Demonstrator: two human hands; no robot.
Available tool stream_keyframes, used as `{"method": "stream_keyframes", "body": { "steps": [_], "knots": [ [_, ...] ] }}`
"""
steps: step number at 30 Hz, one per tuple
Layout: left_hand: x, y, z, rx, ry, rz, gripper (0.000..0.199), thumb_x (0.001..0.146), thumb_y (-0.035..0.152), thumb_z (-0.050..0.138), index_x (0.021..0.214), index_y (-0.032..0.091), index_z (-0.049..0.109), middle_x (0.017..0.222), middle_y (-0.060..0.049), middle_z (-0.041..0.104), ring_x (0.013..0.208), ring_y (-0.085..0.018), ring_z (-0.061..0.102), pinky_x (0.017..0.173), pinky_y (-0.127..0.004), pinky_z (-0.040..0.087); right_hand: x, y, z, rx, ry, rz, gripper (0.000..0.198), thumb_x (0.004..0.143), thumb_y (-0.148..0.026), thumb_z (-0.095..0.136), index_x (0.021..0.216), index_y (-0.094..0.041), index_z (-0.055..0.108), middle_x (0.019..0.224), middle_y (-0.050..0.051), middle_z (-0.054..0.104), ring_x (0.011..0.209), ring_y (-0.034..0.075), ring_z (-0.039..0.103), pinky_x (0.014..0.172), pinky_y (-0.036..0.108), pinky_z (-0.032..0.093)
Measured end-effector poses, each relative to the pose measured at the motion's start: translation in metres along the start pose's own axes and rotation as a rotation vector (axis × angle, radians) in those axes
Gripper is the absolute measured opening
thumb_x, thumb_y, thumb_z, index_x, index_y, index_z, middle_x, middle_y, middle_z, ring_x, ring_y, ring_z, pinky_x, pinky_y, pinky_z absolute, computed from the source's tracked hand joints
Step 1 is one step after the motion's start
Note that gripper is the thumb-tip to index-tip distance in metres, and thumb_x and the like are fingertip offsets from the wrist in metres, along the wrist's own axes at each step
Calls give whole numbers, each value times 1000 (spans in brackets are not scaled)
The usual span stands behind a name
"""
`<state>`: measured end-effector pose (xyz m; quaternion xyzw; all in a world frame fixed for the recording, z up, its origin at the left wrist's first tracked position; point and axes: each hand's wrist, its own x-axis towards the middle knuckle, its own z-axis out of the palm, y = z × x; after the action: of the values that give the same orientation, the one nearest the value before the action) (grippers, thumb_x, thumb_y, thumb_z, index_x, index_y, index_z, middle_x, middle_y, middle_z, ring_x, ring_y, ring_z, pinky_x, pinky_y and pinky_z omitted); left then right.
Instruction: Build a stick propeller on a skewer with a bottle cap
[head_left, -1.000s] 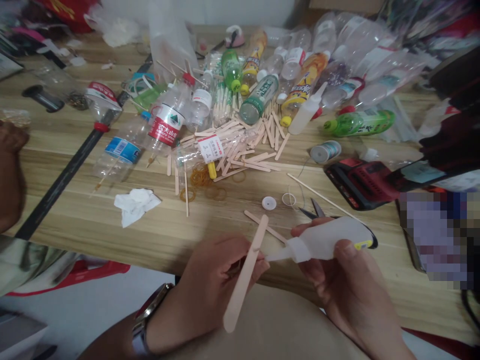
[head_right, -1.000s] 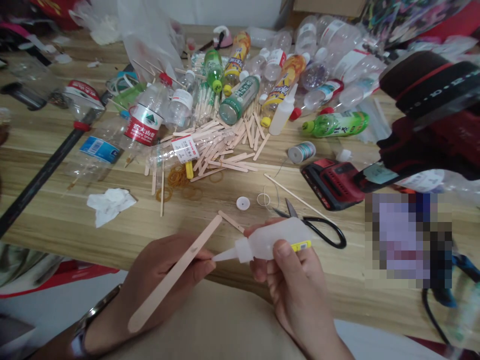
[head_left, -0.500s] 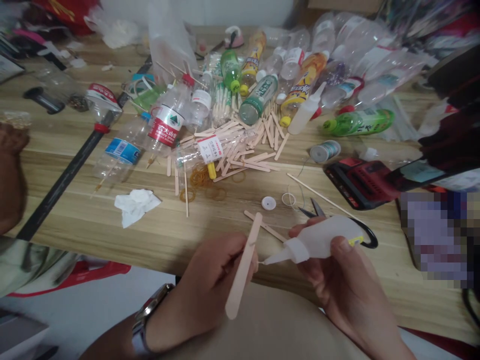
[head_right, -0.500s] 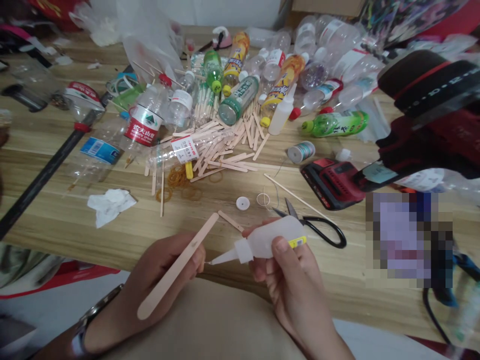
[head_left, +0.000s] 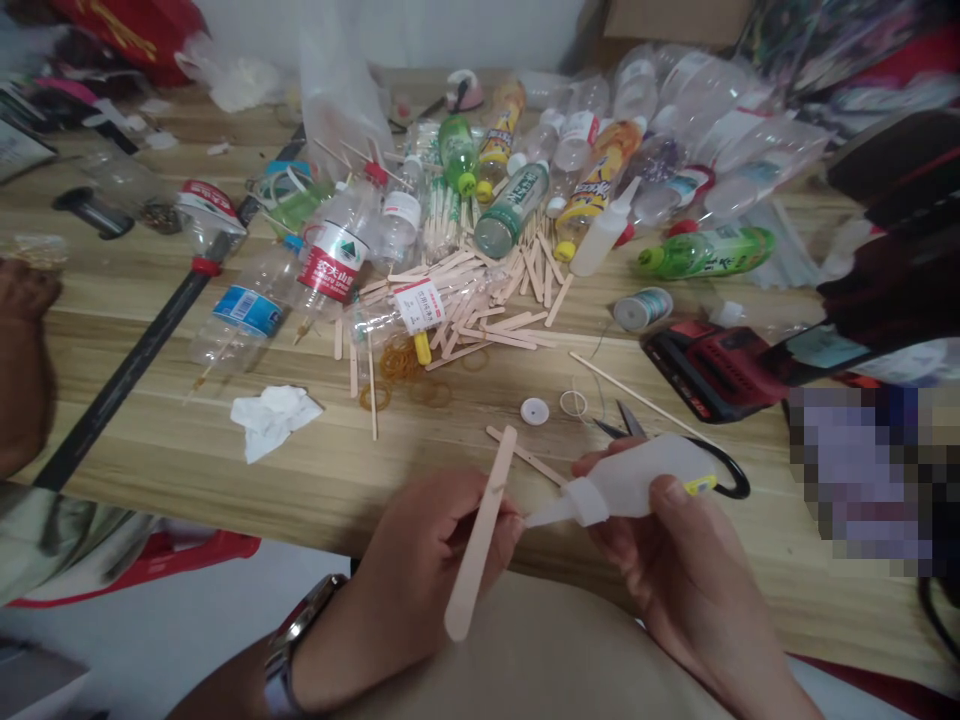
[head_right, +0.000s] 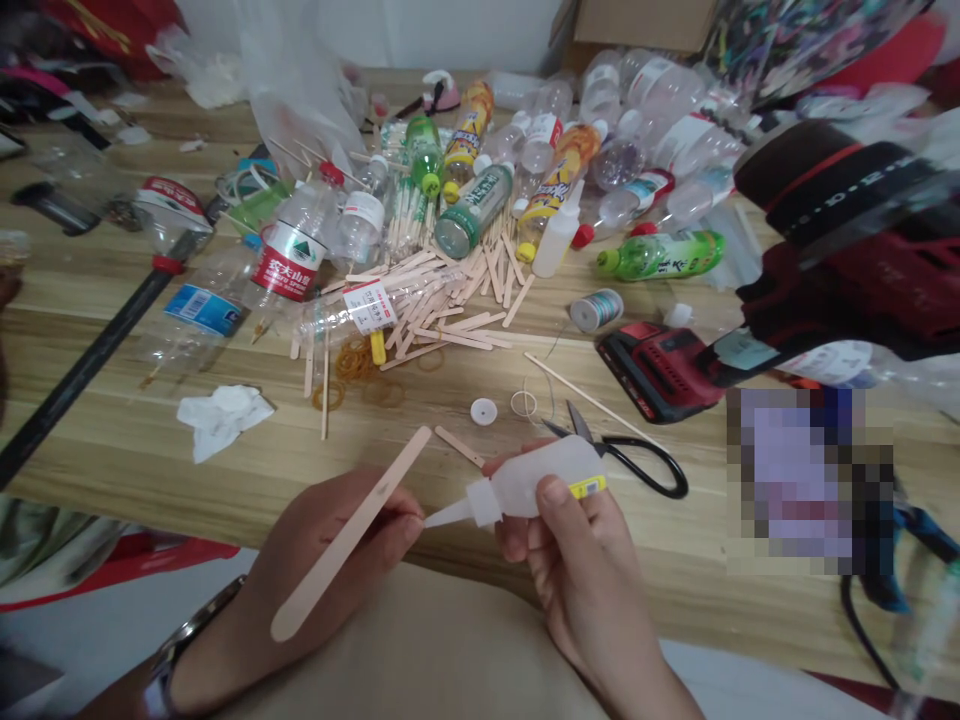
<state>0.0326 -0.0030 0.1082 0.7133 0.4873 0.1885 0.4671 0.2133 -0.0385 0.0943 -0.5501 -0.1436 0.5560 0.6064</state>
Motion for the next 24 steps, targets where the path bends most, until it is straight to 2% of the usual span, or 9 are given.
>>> {"method": "stream_keyframes", "body": {
  "steps": [5, 10, 14, 17, 21, 24],
  "knots": [
    [-1, 1, 0, -86, -26, -23, 19, 84, 20, 47, 65, 21, 45, 58, 6, 48, 53, -11, 44, 49, -22, 31, 1, -1, 2, 23, -7, -5, 40, 53, -46, 89, 81, -24, 69, 72, 0, 72, 40, 7, 49, 39, 18, 45],
    [-1, -1, -3, -133, -55, 23, 18, 82, 16, 44, 65, 21, 41, 59, 6, 46, 53, -11, 40, 49, -22, 30, 2, -2, 1, 99, 23, -1, 39, 52, -43, 91, 79, -23, 69, 70, 1, 73, 41, 7, 50, 39, 16, 46],
    [-1, -3, -3, -175, -95, 40, 26, 86, 19, 44, 61, 21, 37, 56, 6, 41, 52, -11, 35, 49, -23, 27, 3, -2, 1, 113, 29, 10, 39, 53, -42, 91, 79, -22, 70, 71, 1, 73, 41, 6, 49, 40, 15, 47],
    [-2, -2, -3, -129, -79, 26, 36, 91, 28, 44, 59, 21, 31, 54, 6, 35, 51, -11, 32, 48, -24, 24, 3, -3, 3, 123, 36, 19, 39, 51, -42, 91, 76, -21, 69, 69, 0, 72, 41, 5, 49, 39, 13, 46],
    [-3, -1, -10, -62, -41, -78, 35, 93, 35, 42, 61, 21, 41, 58, 4, 44, 55, -12, 41, 51, -24, 29, 3, -5, 5, 118, 80, 68, 42, 46, -42, 93, 74, -20, 70, 69, 2, 73, 41, 5, 48, 39, 14, 46],
    [-5, -4, -21, -43, 52, -136, 30, 91, 37, 45, 67, 20, 50, 62, 3, 50, 57, -13, 46, 52, -23, 34, 4, -6, 4, 100, 167, 110, 47, 36, -42, 94, 72, -20, 71, 67, 3, 72, 40, 5, 47, 36, 13, 46]
  ]
}}
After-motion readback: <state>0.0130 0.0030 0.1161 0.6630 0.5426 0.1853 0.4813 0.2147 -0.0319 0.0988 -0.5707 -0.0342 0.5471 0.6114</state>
